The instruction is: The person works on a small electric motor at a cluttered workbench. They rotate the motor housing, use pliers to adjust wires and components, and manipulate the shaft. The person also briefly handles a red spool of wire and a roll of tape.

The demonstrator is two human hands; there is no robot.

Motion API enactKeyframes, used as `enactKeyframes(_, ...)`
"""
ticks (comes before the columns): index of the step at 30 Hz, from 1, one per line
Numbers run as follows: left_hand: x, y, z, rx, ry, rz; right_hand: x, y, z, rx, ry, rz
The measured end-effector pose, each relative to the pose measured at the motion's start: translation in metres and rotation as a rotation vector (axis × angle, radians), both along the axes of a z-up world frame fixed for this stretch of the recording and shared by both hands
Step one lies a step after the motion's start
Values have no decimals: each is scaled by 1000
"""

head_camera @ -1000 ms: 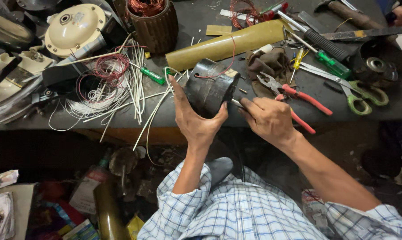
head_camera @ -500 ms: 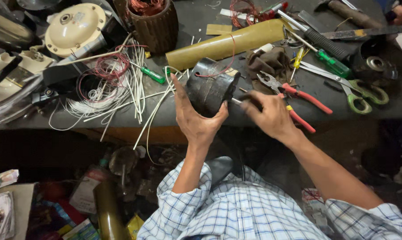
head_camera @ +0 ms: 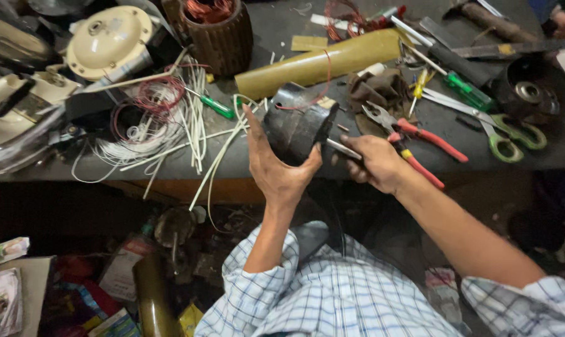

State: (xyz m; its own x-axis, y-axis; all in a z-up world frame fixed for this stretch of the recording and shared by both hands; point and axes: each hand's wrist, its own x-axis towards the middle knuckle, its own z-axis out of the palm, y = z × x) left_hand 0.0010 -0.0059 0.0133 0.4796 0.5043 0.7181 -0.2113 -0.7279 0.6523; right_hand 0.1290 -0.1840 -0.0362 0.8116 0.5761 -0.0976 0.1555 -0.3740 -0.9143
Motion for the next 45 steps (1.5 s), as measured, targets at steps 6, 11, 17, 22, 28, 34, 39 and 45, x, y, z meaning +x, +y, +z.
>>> enactKeyframes(6,-1,-1,2,-197,65,-81,-26,-2,31,-130,-1225,47)
enactKeyframes(11,0,1,-1,-58,18,1,-18,-1,21,-59,-1116,90)
enactKeyframes(17,0,0,-8,-145,67,-18,8,4,-3,129,177,28)
enactKeyframes(22,2,3,-11,-163,73,-31,-11,-1,23,-47,-790,55)
enactKeyframes(28,2,3,-14,-121,58,-22,-21,-1,25,-189,-1156,53)
enactKeyframes(34,4,4,-15,-125,53,-58,-2,4,11,77,31,0)
enactKeyframes(39,3,6,-15,-118,20,-78,-18,1,35,-94,-787,19)
enactKeyframes(45,2,4,-14,-129,33,-69,-27,1,35,-153,-1148,63)
